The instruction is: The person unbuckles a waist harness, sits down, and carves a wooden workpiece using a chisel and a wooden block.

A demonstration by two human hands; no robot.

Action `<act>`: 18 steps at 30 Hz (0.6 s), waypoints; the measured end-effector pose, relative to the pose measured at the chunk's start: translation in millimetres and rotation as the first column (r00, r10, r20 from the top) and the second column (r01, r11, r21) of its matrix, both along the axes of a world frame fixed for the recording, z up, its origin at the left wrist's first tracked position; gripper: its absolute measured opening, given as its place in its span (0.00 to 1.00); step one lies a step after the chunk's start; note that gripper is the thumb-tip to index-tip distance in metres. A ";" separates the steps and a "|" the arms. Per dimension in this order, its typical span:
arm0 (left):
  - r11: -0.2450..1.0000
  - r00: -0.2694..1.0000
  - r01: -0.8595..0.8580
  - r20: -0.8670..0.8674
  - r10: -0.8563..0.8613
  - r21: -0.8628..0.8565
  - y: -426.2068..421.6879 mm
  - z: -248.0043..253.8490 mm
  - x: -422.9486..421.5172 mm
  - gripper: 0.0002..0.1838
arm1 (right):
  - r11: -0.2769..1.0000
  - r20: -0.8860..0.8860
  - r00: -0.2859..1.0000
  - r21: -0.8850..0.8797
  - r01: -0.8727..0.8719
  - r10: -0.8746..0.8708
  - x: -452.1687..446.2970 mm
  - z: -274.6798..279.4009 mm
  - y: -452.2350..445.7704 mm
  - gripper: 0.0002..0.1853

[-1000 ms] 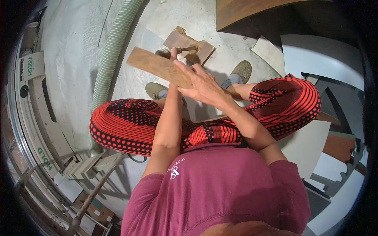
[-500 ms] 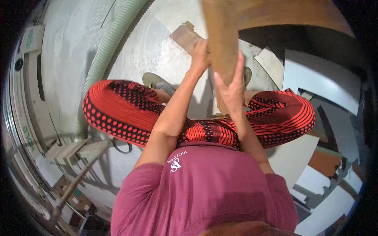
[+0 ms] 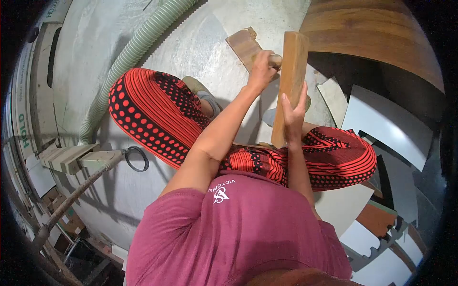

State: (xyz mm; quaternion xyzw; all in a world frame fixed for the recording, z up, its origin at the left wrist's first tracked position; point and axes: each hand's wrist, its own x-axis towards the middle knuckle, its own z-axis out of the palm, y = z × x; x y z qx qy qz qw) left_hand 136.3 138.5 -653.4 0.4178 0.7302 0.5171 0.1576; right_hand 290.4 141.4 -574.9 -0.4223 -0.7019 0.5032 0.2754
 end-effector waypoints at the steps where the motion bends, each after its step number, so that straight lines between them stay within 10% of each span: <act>1: 0.994 0.993 -0.107 0.052 0.105 0.037 -0.8 -4.8 -5.7 0.23 | 0.997 -0.037 0.999 -0.076 0.009 -0.012 -0.3 0.9 -1.5 0.39; 6: 0.872 0.858 -0.488 0.209 0.470 0.041 -4.5 -19.3 -38.0 0.20 | 0.995 -0.102 0.994 -0.094 0.040 -0.050 -1.6 5.2 7.8 0.36; 12: 0.853 0.803 -0.522 0.322 0.502 -0.027 -13.5 -13.7 -40.5 0.22 | 0.987 -0.088 0.991 -0.119 -0.110 0.100 -13.2 27.9 12.9 0.39; 14: 0.880 0.828 -0.473 0.318 0.463 -0.050 -15.2 -26.2 -36.9 0.20 | 0.973 -0.035 0.984 -0.153 -0.175 0.172 -25.4 49.7 8.2 0.42; 16: 0.914 0.656 -0.352 0.749 0.086 0.203 -23.2 -78.3 -34.8 0.16 | 0.925 0.154 0.914 -0.003 -0.379 0.375 -39.2 70.2 0.2 0.42; 17: 0.987 0.977 -0.107 0.197 0.081 0.121 -34.8 -95.0 -23.7 0.15 | 0.933 0.158 0.921 0.001 -0.360 0.355 -45.4 73.5 -3.1 0.42; 18: 0.988 0.978 -0.090 0.201 0.063 0.129 -37.8 -99.8 -21.0 0.15 | 0.910 0.204 0.890 -0.011 -0.414 0.408 -51.5 76.1 -4.9 0.43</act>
